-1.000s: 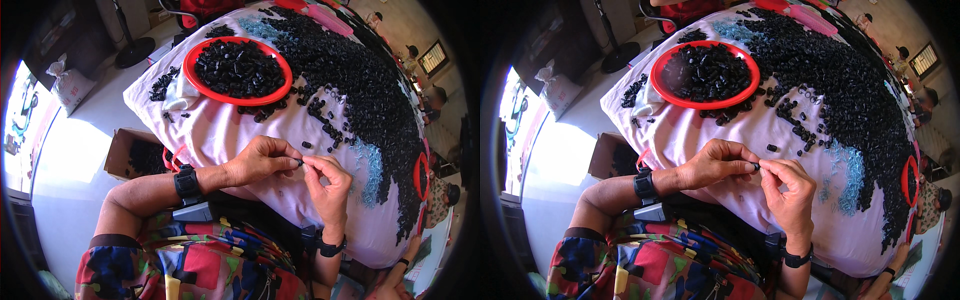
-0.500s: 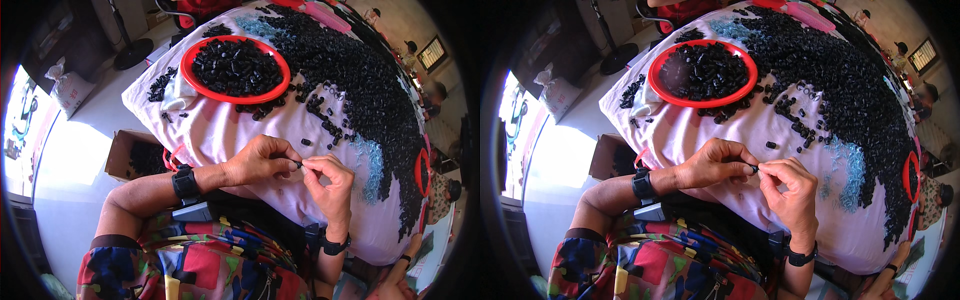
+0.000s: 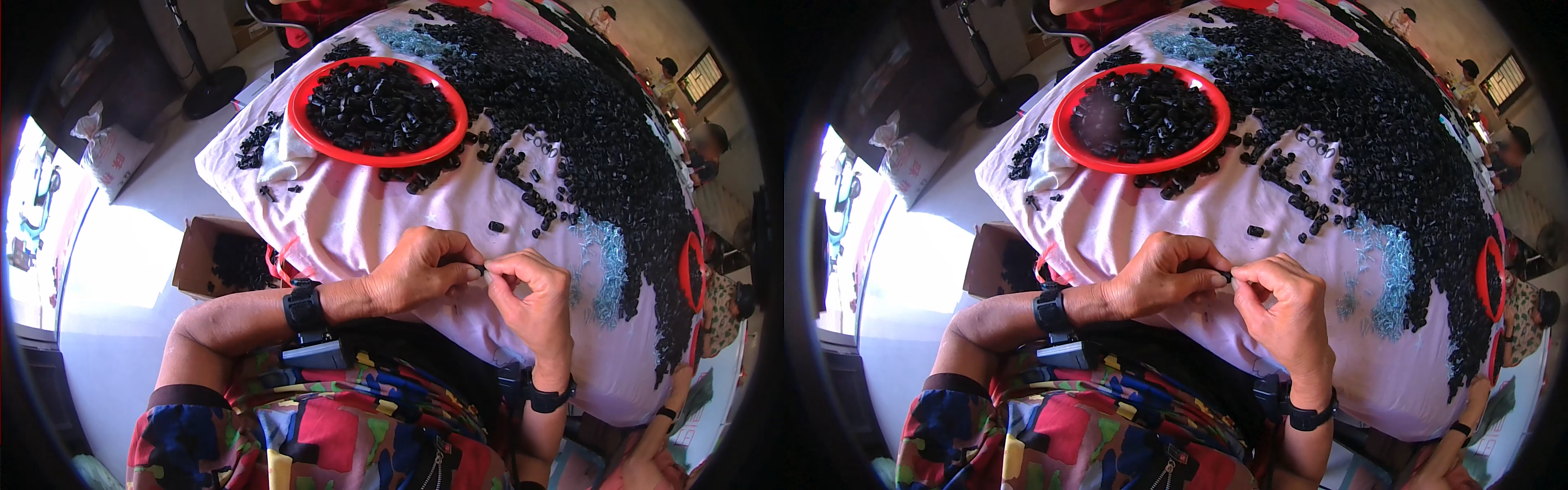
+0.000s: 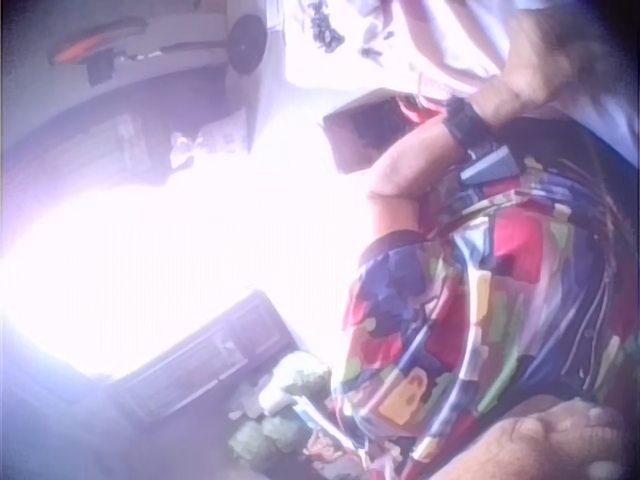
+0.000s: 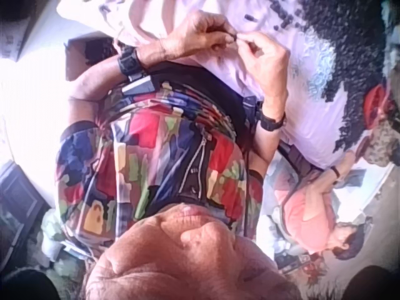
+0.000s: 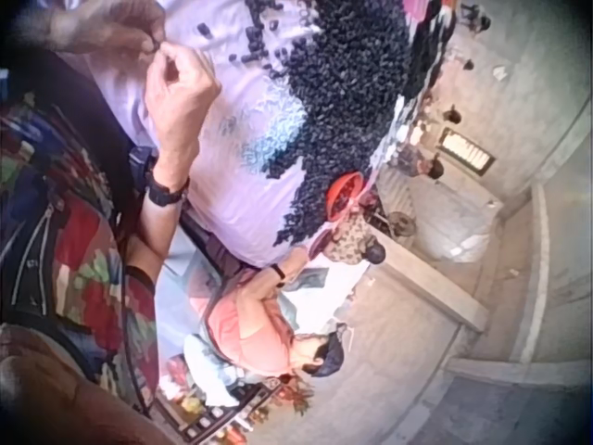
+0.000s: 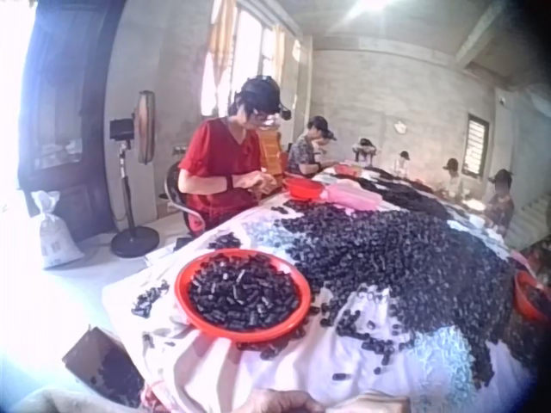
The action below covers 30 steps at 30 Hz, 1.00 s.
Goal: Sorting and inspecting small black plastic shoe components such as eyelets or buckles on a table.
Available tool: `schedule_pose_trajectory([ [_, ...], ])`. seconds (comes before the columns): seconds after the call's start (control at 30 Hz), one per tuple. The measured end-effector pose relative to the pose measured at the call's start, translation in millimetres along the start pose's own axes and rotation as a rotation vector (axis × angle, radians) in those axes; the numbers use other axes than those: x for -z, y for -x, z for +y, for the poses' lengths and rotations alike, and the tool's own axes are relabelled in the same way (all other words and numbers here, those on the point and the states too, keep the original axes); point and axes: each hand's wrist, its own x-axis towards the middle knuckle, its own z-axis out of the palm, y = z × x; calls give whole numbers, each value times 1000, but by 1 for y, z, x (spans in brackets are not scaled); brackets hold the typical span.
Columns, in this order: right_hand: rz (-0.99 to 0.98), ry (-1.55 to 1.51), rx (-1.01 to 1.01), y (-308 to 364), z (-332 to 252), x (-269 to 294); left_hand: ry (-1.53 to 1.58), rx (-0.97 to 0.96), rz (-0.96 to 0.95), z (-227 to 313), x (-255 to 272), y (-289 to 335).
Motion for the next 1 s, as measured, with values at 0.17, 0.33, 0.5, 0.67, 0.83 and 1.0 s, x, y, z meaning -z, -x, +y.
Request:
schedule_pose_trajectory([
  [0.17, 118, -157, -223, 2, 3, -10, 34, -8, 39, -4, -3, -3],
  [0.33, 116, 57, -32, 1, -2, -12, 195, 84, 25, -2, 2, -8],
  [0.5, 67, 187, 77, -1, -9, -16, 319, 116, 30, -4, 6, -8],
  [0.67, 94, 228, 115, 0, -6, -17, 321, 149, 29, 1, 3, -11],
  [0.83, 118, 204, 105, -1, -7, -21, 328, 179, -5, 5, 7, -12],
  [1.0, 154, 178, 114, -3, -2, -24, 444, 223, 6, 4, 4, -10],
])
